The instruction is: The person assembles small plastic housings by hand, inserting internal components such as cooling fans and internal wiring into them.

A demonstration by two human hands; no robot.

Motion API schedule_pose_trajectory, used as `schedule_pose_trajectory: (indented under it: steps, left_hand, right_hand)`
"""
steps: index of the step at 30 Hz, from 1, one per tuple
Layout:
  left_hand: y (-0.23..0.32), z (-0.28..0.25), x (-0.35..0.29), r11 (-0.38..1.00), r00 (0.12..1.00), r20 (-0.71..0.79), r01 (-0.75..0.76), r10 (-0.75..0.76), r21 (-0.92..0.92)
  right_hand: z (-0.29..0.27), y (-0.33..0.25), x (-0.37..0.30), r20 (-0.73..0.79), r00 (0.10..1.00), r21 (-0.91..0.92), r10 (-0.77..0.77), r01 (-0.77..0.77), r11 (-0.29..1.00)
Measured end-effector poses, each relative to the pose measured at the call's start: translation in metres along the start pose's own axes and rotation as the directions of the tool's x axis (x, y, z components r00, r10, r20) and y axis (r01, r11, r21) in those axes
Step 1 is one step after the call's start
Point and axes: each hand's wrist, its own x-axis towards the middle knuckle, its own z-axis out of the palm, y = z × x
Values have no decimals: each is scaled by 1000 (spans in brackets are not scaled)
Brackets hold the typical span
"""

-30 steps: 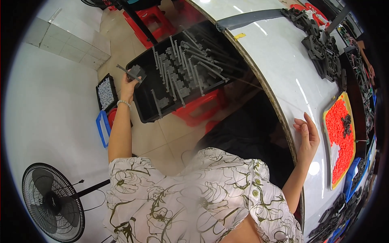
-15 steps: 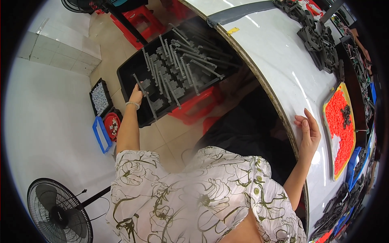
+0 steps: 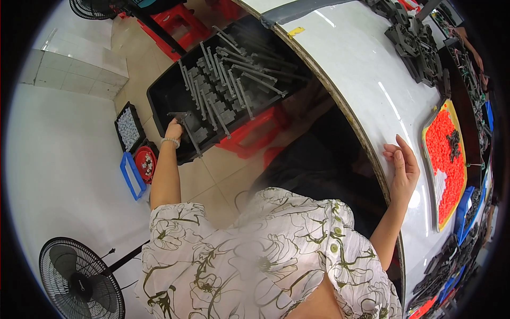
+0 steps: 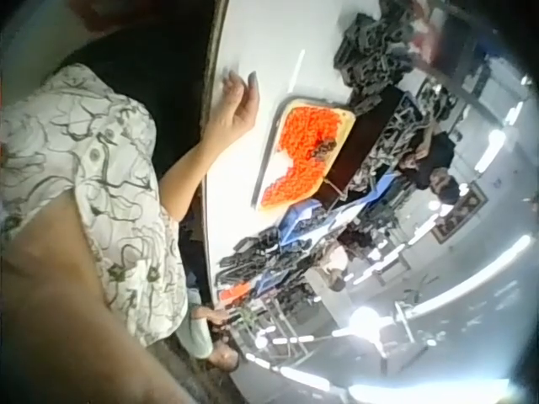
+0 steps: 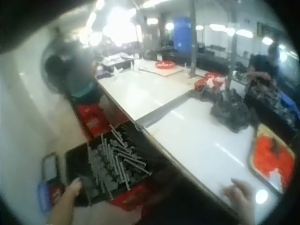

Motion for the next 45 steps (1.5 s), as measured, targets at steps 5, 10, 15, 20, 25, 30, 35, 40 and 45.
schedule_pose_trajectory:
  steps: [5, 10, 15, 20, 25, 30, 35, 40, 45]
  left_hand:
    - [1, 16, -1, 998, 992, -113, -60, 62, 24]
    - [-6, 14, -5, 988, 968, -246, -77, 41, -137]
    - [-5, 0, -23, 932, 998, -24, -66, 62, -357]
    - [38, 34, -51, 884, 989, 149, 81, -13, -461]
    - [71, 59, -69, 924, 969, -121, 162, -215, -346]
    - [29, 6, -30, 926, 987, -147, -1, -59, -378]
    - [57, 38, -39, 960, 982, -116, 117, -150, -254]
    - [67, 32, -33, 995, 991, -128, 35, -48, -96]
    - [73, 44, -40, 971, 996, -41, 85, -78, 224]
  right_hand:
    - [-3, 2, 0, 10, 1000, 22, -24, 24, 999]
    - [-1, 1, 0, 24, 1000, 42, -15, 14, 999]
    - [0, 0, 2, 55, 998, 64, -31, 27, 998]
    - [-4, 2, 0, 25, 999, 27, -32, 31, 999]
    - [-5, 3, 0, 22, 999, 22, -27, 27, 999]
    - [-2, 1, 1, 54, 998, 45, -33, 31, 999]
    - [-6, 4, 0, 30, 999, 17, -19, 19, 1000]
    - [-3, 0, 0, 28, 1000, 36, -10, 9, 999]
    - [-6, 3, -1, -2, 1000, 33, 12, -12, 999]
